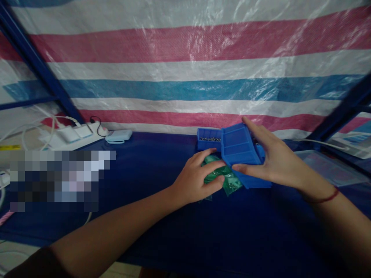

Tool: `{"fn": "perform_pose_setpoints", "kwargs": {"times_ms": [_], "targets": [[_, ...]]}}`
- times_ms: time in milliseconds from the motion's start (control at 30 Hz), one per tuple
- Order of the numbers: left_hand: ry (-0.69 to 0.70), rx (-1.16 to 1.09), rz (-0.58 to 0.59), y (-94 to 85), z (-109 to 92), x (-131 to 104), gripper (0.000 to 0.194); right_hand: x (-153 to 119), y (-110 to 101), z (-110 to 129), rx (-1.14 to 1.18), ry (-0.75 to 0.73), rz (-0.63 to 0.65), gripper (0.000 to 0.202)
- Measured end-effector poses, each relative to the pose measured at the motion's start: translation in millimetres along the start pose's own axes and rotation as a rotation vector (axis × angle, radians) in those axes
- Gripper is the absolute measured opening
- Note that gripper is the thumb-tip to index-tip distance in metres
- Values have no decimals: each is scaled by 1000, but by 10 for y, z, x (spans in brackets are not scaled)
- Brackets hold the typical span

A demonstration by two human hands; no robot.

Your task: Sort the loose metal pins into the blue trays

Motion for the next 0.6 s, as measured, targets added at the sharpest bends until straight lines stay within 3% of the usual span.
{"fn": "perform_pose_setpoints", "kwargs": {"times_ms": [100, 400, 600], "targets": [[6, 10, 59, 47, 14, -7, 32, 0, -45, -8, -45, -12, -25, 104], [-24, 69, 205, 133, 34, -48, 54, 23, -157, -75, -163, 8, -101, 104], [-20, 101, 248, 136, 32, -61, 55, 16, -280, -87, -167, -5, -264, 106]]}}
Point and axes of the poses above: each hand's wrist, its own x-axis towards the middle knuckle, its own y-axis out of the palm, z = x × y, the point moved 4 cm from there along x, towards the middle knuckle, and after that the axes turned 5 degrees about -z, right-handed, at the moved point
